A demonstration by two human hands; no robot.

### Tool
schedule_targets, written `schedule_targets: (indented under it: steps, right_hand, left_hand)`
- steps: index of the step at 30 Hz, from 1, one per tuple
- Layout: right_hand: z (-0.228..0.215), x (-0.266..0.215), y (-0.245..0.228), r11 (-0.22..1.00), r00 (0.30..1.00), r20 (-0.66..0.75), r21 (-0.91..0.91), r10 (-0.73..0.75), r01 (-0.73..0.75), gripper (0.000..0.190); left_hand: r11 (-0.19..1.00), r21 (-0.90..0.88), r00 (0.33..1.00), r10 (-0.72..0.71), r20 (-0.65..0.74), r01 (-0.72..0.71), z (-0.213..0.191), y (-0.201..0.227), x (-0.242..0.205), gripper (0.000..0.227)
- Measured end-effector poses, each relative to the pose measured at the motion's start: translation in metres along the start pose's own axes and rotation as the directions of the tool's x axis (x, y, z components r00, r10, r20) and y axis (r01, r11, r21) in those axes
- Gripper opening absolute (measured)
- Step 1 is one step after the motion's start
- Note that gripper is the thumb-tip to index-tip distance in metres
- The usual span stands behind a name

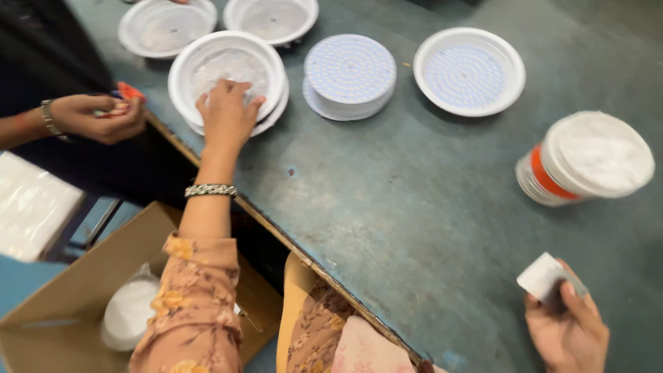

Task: The person scoops white paste from a container and spreads it onto circular plastic discs using a small spatula. They handle each disc one at a time, applying the paste to the center and edges, then place the treated discs on the table.

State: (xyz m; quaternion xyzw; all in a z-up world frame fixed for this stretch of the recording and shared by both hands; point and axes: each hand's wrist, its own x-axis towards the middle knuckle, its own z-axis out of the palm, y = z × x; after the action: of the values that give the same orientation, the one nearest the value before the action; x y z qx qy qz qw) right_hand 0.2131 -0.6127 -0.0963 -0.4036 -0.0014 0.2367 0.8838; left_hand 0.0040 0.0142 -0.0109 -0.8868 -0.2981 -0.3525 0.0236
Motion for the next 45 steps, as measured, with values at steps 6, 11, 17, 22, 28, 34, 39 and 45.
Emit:
schedule_targets:
  steps: [6, 11, 17, 22, 28, 34, 39, 45]
  right_hand:
    - [0.066, -0.006, -0.061, 0.945, 0.956, 0.143, -0.172, -0.256, 0.279, 0.026]
    - [0.139, 0.005, -0.144, -0.045, 0.797, 0.327, -0.934, -0.508, 0.354, 0.020]
    - [0.189, 0.093, -0.180, -0.649, 0.673, 0.740, -0.503, 0.018, 0.571, 0.019]
    - [0.209, 0.148, -0.167, -0.691, 0.821, 0.544, -0.527, 0.174, 0.495, 0.023]
    - [0.224, 0.154, -0.157, -0.789, 0.904, 0.322, -0.460, 0.281, 0.408, 0.034]
    - [0.226, 0.155, -0.186, -0.754, 0.897, 0.265, -0.486, 0.354, 0.441, 0.028]
    - [0.206, 0.155, -0.192, -0.493, 0.888, 0.413, -0.741, 0.202, 0.456, 0.027]
    - [0.171, 0.139, -0.161, -0.126, 0.926, 0.378, -0.918, 0.001, 0.375, 0.025]
  left_hand:
    - [0.993, 0.039, 0.993, 0.106, 0.057, -0.108, 0.025, 0.006, -0.009, 0.025]
    - [0.945, 0.223, 0.970, 0.242, 0.009, -0.237, 0.027, 0.000, 0.000, 0.018]
    - [0.947, 0.158, 0.952, 0.296, -0.080, -0.281, -0.021, 0.011, 0.004, 0.017]
    - [0.953, -0.078, 0.954, 0.285, -0.095, -0.292, -0.086, 0.070, -0.024, 0.021]
    - [0.793, -0.369, 0.861, 0.506, -0.046, -0.485, -0.122, 0.153, -0.085, 0.034]
    - [0.460, -0.654, 0.648, 0.759, -0.060, -0.600, -0.106, 0.200, -0.126, 0.035]
    - [0.328, -0.755, 0.594, 0.798, -0.101, -0.568, -0.089, 0.226, -0.148, 0.037]
    - [0.252, -0.759, 0.576, 0.794, -0.192, -0.600, -0.071, 0.253, -0.152, 0.033]
